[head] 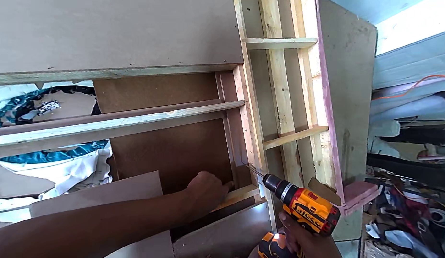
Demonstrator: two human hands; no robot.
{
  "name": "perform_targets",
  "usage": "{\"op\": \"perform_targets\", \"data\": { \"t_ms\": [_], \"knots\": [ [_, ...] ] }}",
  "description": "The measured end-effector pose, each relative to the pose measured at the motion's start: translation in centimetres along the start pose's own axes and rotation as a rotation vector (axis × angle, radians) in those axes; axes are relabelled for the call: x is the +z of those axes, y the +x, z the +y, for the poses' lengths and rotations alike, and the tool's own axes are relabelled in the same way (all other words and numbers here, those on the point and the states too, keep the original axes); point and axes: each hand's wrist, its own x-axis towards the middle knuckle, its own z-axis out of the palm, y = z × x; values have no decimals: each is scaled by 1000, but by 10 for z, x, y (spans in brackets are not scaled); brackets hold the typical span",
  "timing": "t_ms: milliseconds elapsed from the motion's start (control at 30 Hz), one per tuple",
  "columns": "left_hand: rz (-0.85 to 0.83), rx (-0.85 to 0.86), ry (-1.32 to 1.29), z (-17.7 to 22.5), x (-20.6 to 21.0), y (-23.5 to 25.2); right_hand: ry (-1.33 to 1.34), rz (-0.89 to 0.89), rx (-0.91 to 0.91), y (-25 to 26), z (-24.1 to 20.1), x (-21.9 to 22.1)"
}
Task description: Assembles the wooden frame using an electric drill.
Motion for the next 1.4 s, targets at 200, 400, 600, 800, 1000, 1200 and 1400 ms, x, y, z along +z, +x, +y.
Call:
{"op": "perform_targets", "data": {
  "t_ms": [200, 400, 600, 800, 1000, 1200, 1400],
  "knots": [
    [7, 1, 9, 0, 1, 1, -18, -21, 6, 7, -8, 5],
    [3, -9, -6, -1, 1, 1, -168, -20, 8, 13, -17, 7],
    [48, 20, -32, -3, 4, 2, -146, -66, 11, 17, -21, 4],
    [324, -1, -146, 0, 36, -4, -137, -79, 11, 17, -20, -2],
    [376, -25, -164, -1, 42, -2, -125, -36, 31, 19, -19, 1],
    [319, -82, -178, 5, 33, -8, -165, -43, 31, 21, -20, 0],
    [418, -283, -591, 36, 16, -41, -50, -185, -149, 10, -14, -5]
  ]
}}
